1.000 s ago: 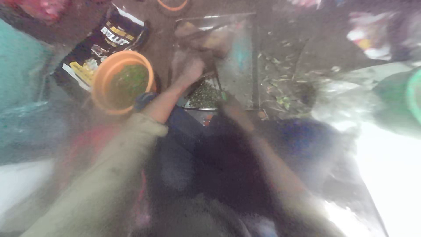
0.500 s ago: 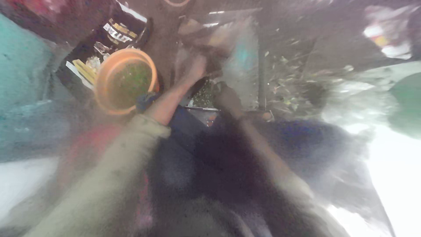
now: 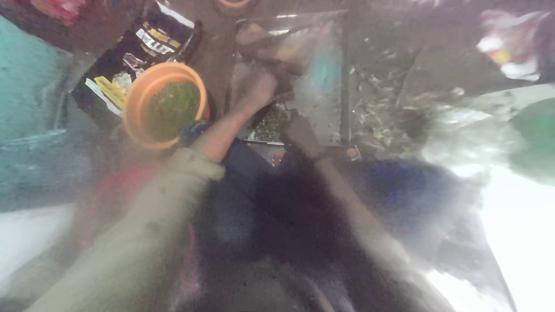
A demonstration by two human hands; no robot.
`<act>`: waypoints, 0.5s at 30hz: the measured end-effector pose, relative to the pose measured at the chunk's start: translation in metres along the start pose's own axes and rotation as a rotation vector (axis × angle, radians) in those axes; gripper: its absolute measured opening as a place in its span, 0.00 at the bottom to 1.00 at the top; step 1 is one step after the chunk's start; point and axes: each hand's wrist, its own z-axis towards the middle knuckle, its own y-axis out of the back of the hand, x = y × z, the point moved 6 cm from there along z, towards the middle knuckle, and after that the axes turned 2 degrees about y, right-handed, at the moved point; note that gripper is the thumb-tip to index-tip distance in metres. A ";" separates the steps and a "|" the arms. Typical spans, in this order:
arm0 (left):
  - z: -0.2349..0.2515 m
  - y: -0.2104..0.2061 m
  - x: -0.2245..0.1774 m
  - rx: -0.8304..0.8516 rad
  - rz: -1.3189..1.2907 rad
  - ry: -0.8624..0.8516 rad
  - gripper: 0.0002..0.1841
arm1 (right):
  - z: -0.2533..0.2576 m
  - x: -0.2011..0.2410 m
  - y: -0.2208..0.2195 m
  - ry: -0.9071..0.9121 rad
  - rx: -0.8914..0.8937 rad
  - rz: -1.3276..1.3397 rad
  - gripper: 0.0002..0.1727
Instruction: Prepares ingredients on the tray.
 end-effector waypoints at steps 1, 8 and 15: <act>0.000 -0.003 0.000 -0.015 0.011 -0.029 0.11 | -0.002 0.000 -0.001 -0.005 0.003 -0.005 0.28; 0.001 -0.002 -0.002 0.050 -0.007 0.014 0.12 | -0.013 0.012 0.000 -0.003 0.062 -0.143 0.25; -0.002 0.004 -0.002 0.090 -0.006 0.105 0.15 | -0.010 0.021 -0.003 -0.067 0.077 -0.265 0.29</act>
